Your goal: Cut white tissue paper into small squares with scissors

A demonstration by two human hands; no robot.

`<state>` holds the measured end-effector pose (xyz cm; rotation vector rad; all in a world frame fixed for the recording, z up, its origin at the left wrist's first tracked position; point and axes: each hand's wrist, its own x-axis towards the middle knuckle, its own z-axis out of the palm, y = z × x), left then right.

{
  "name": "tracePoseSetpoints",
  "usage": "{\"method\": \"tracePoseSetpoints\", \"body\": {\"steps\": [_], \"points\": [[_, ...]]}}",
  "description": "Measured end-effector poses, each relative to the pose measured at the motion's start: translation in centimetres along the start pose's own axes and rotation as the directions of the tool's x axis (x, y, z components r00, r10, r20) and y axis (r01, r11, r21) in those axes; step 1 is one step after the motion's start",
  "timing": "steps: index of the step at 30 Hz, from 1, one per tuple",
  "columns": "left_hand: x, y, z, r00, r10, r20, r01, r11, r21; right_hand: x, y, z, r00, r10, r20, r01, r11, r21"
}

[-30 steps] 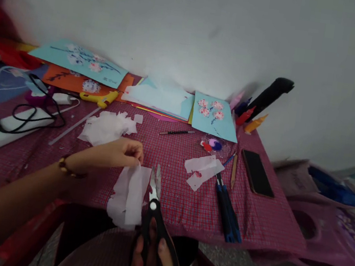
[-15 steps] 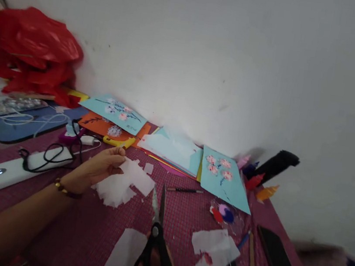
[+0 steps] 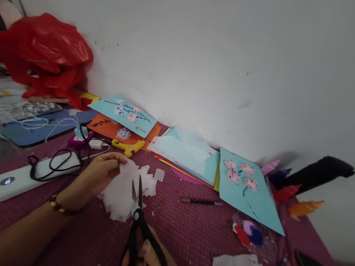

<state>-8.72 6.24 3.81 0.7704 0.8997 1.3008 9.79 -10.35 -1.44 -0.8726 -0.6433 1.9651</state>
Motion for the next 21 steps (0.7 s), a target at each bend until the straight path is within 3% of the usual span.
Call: {"method": "tracePoseSetpoints", "body": {"steps": [5,7,13,16,21], "points": [[-0.4,0.1,0.4,1.0,-0.013,0.004,0.013,0.999,0.041,0.7,-0.4,0.2,0.997,-0.064,-0.048,0.067,0.995,0.068],[-0.4,0.1,0.4,1.0,-0.008,0.003,0.007,0.999,0.04,0.4,-0.9,0.2,0.996,-0.084,-0.004,0.084,0.99,0.113],[0.1,0.0,0.2,0.991,0.105,-0.084,-0.113,0.99,-0.087,0.0,-0.9,0.0,0.972,0.076,0.22,-0.128,0.965,0.229],[0.4,-0.1,0.0,0.987,0.118,-0.113,-0.129,0.987,-0.098,0.8,-1.0,0.9,0.983,0.081,0.166,-0.11,0.979,0.171],[0.4,-0.6,0.0,0.98,0.124,-0.153,-0.141,0.984,-0.11,2.6,-1.3,3.8,0.999,0.002,-0.05,-0.003,1.0,-0.003]]}}
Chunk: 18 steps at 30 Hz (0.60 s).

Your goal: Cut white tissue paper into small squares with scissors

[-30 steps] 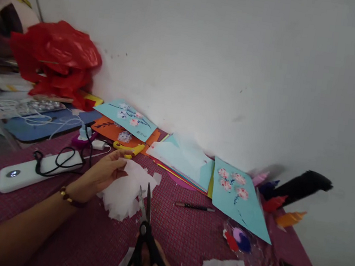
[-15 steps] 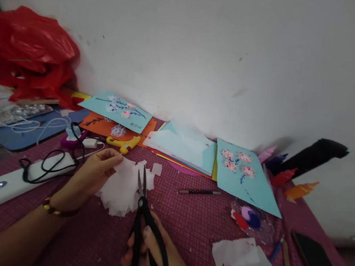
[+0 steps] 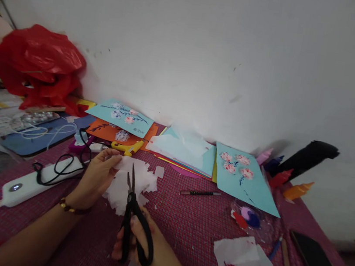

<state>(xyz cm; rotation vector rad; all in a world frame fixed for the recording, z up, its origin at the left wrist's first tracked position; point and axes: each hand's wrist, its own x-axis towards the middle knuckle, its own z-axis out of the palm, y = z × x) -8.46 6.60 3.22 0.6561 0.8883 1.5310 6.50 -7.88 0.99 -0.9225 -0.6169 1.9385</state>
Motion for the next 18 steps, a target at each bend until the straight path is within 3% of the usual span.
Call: {"method": "tracePoseSetpoints", "body": {"steps": [4,10,18], "points": [[-0.6,-0.4,0.3,1.0,0.007,-0.007,-0.007,1.0,0.005,0.9,0.1,1.4,0.992,-0.087,-0.09,0.076,0.99,-0.119],[-1.6,-1.4,0.8,1.0,0.018,0.009,-0.019,0.998,0.062,2.2,1.3,0.8,0.979,-0.184,-0.094,0.167,0.972,-0.163],[-2.1,-2.2,0.8,1.0,-0.004,0.02,0.002,0.994,0.113,2.3,0.9,1.0,0.973,-0.161,-0.163,0.148,0.985,-0.086]]}}
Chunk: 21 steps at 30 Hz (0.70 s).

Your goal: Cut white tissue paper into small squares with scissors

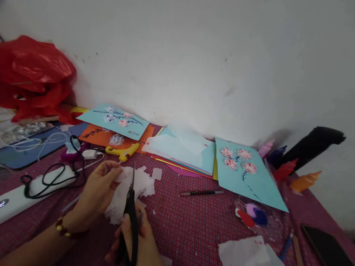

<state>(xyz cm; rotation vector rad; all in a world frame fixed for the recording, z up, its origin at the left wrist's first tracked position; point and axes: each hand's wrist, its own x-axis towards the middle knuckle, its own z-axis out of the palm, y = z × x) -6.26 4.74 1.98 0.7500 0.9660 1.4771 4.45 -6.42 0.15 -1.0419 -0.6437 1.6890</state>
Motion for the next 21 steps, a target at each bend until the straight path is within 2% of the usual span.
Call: {"method": "tracePoseSetpoints", "body": {"steps": [6,21], "points": [[-0.31,0.01,0.02,0.998,-0.039,0.048,0.038,0.999,0.004,-0.16,-0.16,-0.04,1.0,0.004,-0.021,-0.003,0.999,0.036],[-0.41,0.04,0.19,0.999,-0.028,0.046,0.028,1.0,0.004,-0.14,0.37,-0.56,0.999,-0.05,-0.004,0.05,0.998,0.044]]}}
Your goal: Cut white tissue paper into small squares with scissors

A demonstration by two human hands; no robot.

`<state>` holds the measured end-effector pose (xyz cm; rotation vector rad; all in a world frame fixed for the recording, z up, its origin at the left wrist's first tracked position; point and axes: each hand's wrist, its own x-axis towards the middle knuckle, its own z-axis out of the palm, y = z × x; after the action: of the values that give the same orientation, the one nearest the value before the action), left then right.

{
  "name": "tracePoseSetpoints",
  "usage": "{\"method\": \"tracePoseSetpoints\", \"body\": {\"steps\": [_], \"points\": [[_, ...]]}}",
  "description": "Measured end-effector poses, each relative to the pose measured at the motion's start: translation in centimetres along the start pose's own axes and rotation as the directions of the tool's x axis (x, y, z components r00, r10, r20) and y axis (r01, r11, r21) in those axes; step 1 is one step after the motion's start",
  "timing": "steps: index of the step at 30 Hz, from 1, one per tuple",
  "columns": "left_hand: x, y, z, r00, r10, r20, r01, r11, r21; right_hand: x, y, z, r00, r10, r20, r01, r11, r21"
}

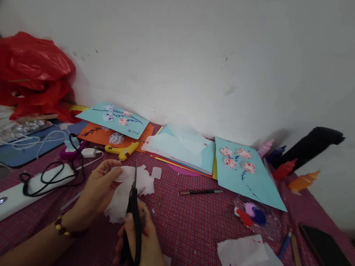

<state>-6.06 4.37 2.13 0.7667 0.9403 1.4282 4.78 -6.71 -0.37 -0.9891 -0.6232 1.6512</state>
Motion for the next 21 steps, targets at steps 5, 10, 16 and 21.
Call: {"method": "tracePoseSetpoints", "body": {"steps": [5,10,16,21], "points": [[0.3,1.3,-0.5,0.999,-0.021,-0.031,0.019,0.997,-0.073,-0.1,0.0,-0.1,1.0,-0.016,-0.015,0.016,1.0,0.003],[1.2,2.7,-1.4,0.974,-0.219,0.053,0.217,0.976,0.031,0.0,0.1,-0.3,0.998,-0.035,-0.047,0.034,0.999,-0.029],[1.9,2.8,-2.0,0.953,-0.251,0.168,0.214,0.954,0.211,-0.1,0.1,-0.5,0.996,-0.034,-0.078,0.03,0.999,-0.045],[2.0,2.9,-2.0,0.967,-0.19,0.169,0.163,0.973,0.162,0.0,-0.4,-0.7,0.998,-0.053,-0.04,0.051,0.998,-0.037]]}}
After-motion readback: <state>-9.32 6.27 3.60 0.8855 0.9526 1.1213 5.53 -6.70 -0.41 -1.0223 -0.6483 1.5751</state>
